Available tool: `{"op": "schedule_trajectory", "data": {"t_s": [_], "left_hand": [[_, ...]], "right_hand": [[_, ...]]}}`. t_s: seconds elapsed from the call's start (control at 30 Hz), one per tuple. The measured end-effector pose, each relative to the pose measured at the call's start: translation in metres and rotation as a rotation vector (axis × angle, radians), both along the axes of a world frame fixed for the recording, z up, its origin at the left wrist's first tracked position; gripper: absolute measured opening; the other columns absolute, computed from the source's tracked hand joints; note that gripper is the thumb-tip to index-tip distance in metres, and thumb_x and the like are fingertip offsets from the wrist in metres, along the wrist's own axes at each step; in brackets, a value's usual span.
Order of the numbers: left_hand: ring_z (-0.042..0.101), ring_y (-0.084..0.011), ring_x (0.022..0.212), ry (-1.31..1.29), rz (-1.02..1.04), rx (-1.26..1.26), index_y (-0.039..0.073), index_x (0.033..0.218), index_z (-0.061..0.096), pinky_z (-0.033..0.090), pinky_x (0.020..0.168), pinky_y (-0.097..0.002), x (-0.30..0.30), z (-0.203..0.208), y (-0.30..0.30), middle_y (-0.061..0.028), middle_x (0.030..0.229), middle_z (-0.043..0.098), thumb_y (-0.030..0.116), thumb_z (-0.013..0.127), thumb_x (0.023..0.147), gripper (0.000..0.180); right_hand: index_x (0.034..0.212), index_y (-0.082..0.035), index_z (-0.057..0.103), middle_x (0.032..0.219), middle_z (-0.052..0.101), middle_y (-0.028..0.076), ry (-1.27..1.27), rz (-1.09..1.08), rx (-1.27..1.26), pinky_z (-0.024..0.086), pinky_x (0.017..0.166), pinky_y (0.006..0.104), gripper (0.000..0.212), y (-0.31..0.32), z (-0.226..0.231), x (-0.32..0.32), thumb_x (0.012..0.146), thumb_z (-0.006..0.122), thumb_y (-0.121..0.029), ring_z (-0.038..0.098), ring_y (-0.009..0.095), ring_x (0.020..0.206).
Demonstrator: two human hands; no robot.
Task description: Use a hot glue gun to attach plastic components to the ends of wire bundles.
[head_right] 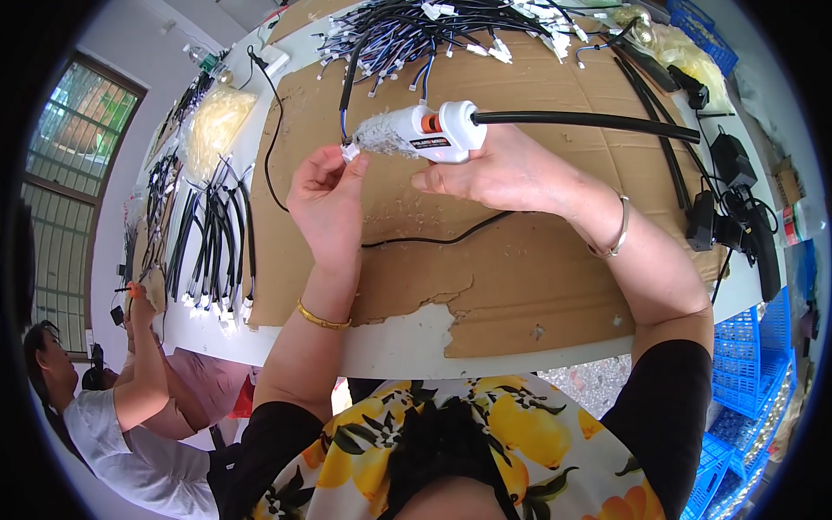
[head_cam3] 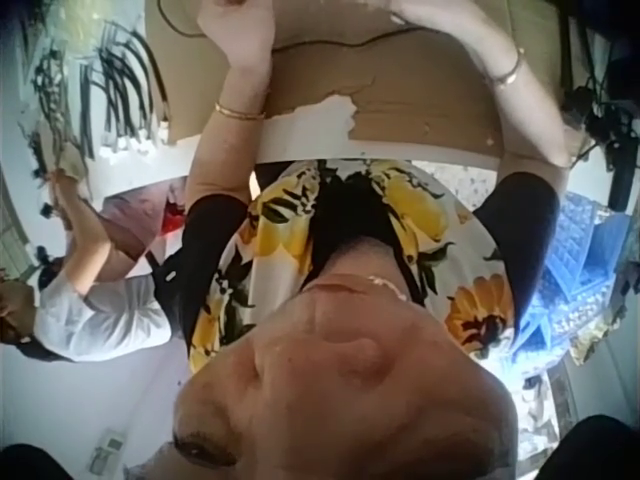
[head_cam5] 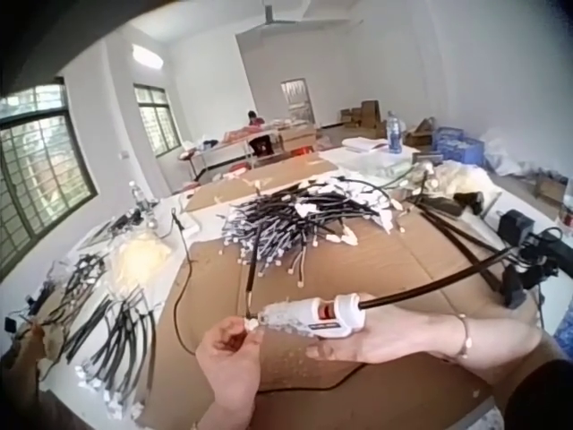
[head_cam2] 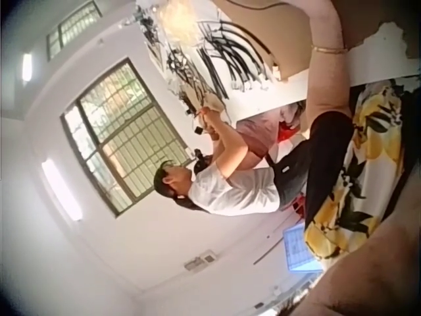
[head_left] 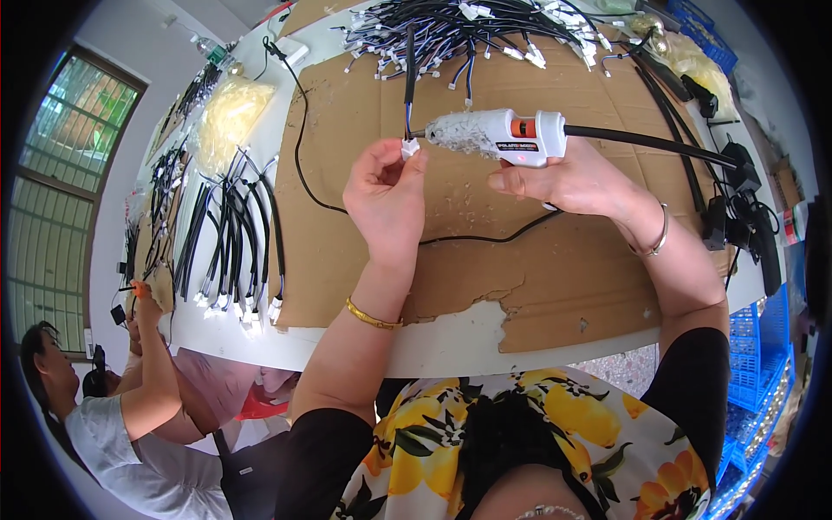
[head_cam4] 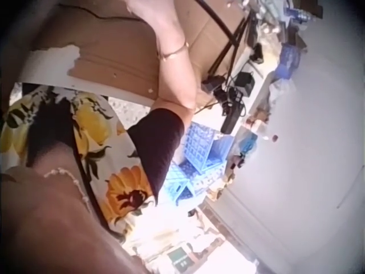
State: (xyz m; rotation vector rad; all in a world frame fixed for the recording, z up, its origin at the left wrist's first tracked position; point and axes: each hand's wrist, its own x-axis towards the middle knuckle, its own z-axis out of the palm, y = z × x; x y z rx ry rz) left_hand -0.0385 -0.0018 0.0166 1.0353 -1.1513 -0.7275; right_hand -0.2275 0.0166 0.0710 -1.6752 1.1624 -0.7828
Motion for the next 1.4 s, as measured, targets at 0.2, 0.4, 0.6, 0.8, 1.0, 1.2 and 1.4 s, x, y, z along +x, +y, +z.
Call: {"op": "schedule_trajectory", "data": {"t_s": [0.2, 0.4, 0.6, 0.8, 1.0, 1.2, 1.4], "left_hand": [[0.052, -0.0047, 0.062, -0.015, 0.001, -0.022, -0.002, 0.087, 0.053, 0.042, 0.057, -0.0166, 0.0009, -0.0009, -0.0004, -0.0030, 0.075, 0.057, -0.004, 0.065, 0.071, 0.020], [0.052, -0.0053, 0.062, -0.040, 0.017, -0.011, -0.002, 0.087, 0.053, 0.043, 0.056, -0.0173, 0.0012, -0.0007, -0.0009, -0.0040, 0.075, 0.057, -0.003, 0.066, 0.071, 0.020], [0.054, -0.0070, 0.062, -0.105, 0.054, -0.024, -0.001, 0.083, 0.053, 0.044, 0.057, -0.0187, 0.0018, -0.0017, -0.0018, -0.0048, 0.073, 0.058, -0.002, 0.067, 0.070, 0.019], [0.054, -0.0084, 0.062, -0.142, 0.082, -0.038, 0.000, 0.079, 0.054, 0.045, 0.057, -0.0201, 0.0032, -0.0048, -0.0039, -0.0048, 0.072, 0.059, -0.001, 0.068, 0.069, 0.018], [0.054, -0.0102, 0.061, -0.216, 0.127, -0.036, 0.000, 0.076, 0.054, 0.045, 0.058, -0.0230, 0.0038, -0.0041, -0.0042, -0.0055, 0.070, 0.059, 0.001, 0.069, 0.067, 0.018], [0.055, -0.0137, 0.060, -0.353, 0.168, -0.141, 0.000, 0.076, 0.054, 0.045, 0.057, -0.0246, 0.0022, -0.0030, -0.0035, -0.0076, 0.069, 0.058, 0.000, 0.069, 0.065, 0.018], [0.055, -0.0138, 0.060, -0.323, 0.167, -0.132, 0.000, 0.079, 0.052, 0.046, 0.058, -0.0250, 0.0012, -0.0011, -0.0037, -0.0075, 0.070, 0.057, -0.001, 0.069, 0.065, 0.022]], "right_hand": [[0.078, -0.004, 0.055, 0.065, 0.050, -0.002, 0.003, 0.030, 0.009, 0.037, 0.055, 0.0221, 0.023, -0.0019, -0.0015, -0.0004, 0.073, 0.067, -0.023, 0.044, 0.007, 0.060], [0.080, -0.003, 0.055, 0.066, 0.051, -0.001, 0.013, 0.024, 0.002, 0.038, 0.055, 0.0222, 0.026, -0.0017, -0.0029, -0.0009, 0.073, 0.068, -0.024, 0.045, 0.007, 0.061], [0.081, -0.003, 0.055, 0.067, 0.051, -0.001, 0.029, 0.033, -0.020, 0.038, 0.055, 0.0219, 0.027, -0.0022, -0.0035, -0.0015, 0.073, 0.068, -0.025, 0.046, 0.007, 0.061], [0.081, -0.003, 0.055, 0.067, 0.051, -0.001, 0.051, 0.026, 0.014, 0.038, 0.055, 0.0218, 0.027, -0.0002, -0.0002, -0.0008, 0.073, 0.068, -0.026, 0.045, 0.007, 0.061], [0.081, -0.003, 0.055, 0.066, 0.051, -0.002, 0.061, 0.018, 0.024, 0.038, 0.055, 0.0220, 0.027, -0.0006, -0.0009, -0.0004, 0.073, 0.068, -0.026, 0.045, 0.007, 0.061], [0.080, -0.004, 0.055, 0.065, 0.050, -0.002, 0.068, 0.018, 0.003, 0.038, 0.055, 0.0220, 0.026, -0.0003, -0.0013, -0.0006, 0.073, 0.068, -0.026, 0.044, 0.007, 0.061], [0.080, -0.004, 0.055, 0.065, 0.050, -0.002, 0.075, 0.025, 0.014, 0.037, 0.055, 0.0217, 0.027, -0.0001, 0.0007, -0.0013, 0.072, 0.067, -0.027, 0.044, 0.007, 0.060]]}}
